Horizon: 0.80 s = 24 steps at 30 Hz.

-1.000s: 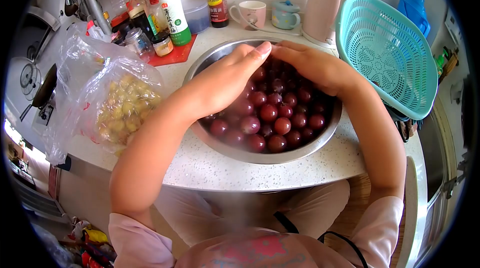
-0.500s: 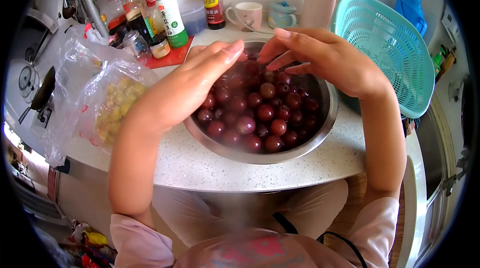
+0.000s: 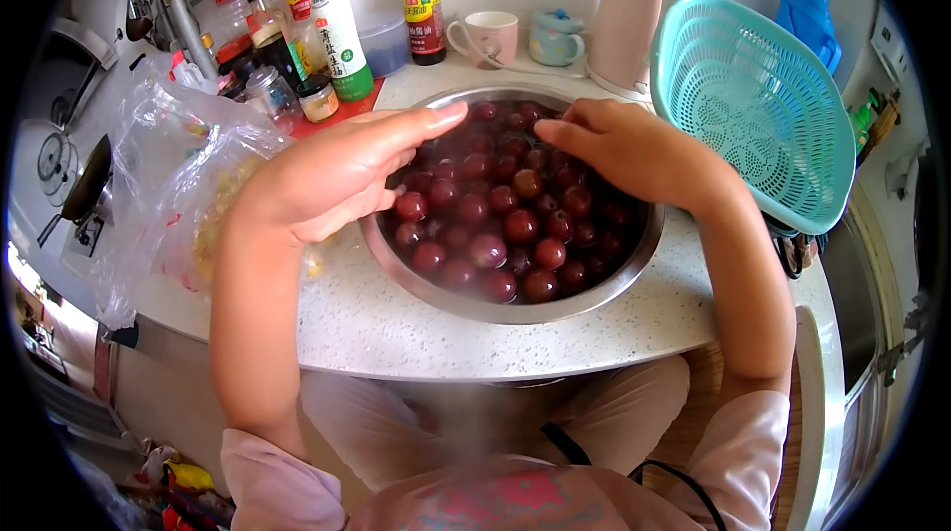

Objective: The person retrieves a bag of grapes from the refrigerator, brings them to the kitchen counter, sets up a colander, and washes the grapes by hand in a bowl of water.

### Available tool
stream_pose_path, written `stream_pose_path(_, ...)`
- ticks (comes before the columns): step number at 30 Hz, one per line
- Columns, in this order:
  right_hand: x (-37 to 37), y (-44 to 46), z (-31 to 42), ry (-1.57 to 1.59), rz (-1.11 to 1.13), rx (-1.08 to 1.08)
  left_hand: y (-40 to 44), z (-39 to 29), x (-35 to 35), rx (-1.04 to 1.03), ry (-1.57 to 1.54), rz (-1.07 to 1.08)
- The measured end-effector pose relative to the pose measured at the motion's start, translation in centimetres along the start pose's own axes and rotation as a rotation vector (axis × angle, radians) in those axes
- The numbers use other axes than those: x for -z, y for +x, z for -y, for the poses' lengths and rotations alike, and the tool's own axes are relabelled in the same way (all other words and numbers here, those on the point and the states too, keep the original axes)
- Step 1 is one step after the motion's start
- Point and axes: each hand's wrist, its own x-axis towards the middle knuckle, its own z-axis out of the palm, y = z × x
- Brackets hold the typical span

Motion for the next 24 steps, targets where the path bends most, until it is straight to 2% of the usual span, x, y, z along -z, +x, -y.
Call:
stream_pose_path(5, -0.7, 1.0, 0.5, 0.066, 0.069, 0.009, 2.5, 0.9, 0.8, 0.100, -0.009, 0.202)
stream_pose_path(8, -1.6, 1.7, -0.1, 0.185, 0.078, 0.054, 3.4, 1.4, -0.4, -0.004, 0.102, 0.261)
stream_pose_path(10, -1.8, 1.8, 0.1, 0.272, 0.084, 0.044, 2.7, 0.5, -1.8, 0.077, 0.273, 0.091)
stream_pose_path(13, -2.0, 1.7, 0.4, 0.409, 0.099, 0.017, 4.7, 2.0, -1.7, -0.004, 0.228, 0.018)
stream_pose_path(18, -2.6, 1.7, -0.1, 0.646, 0.130, 0.129, 5.1, 2.4, -0.9, -0.127, -0.013, 0.078)
stream_pose_path(21, -0.8, 0.8, 0.7, 0.572, 0.156, 0.050, 3.2, 1.2, -1.8, -0.148, -0.117, 0.020)
stream_pose_path(24, -0.6, 0.5, 0.1, 0.640, 0.067, 0.139, 2.2, 0.9, -1.7, -0.246, -0.053, 0.006)
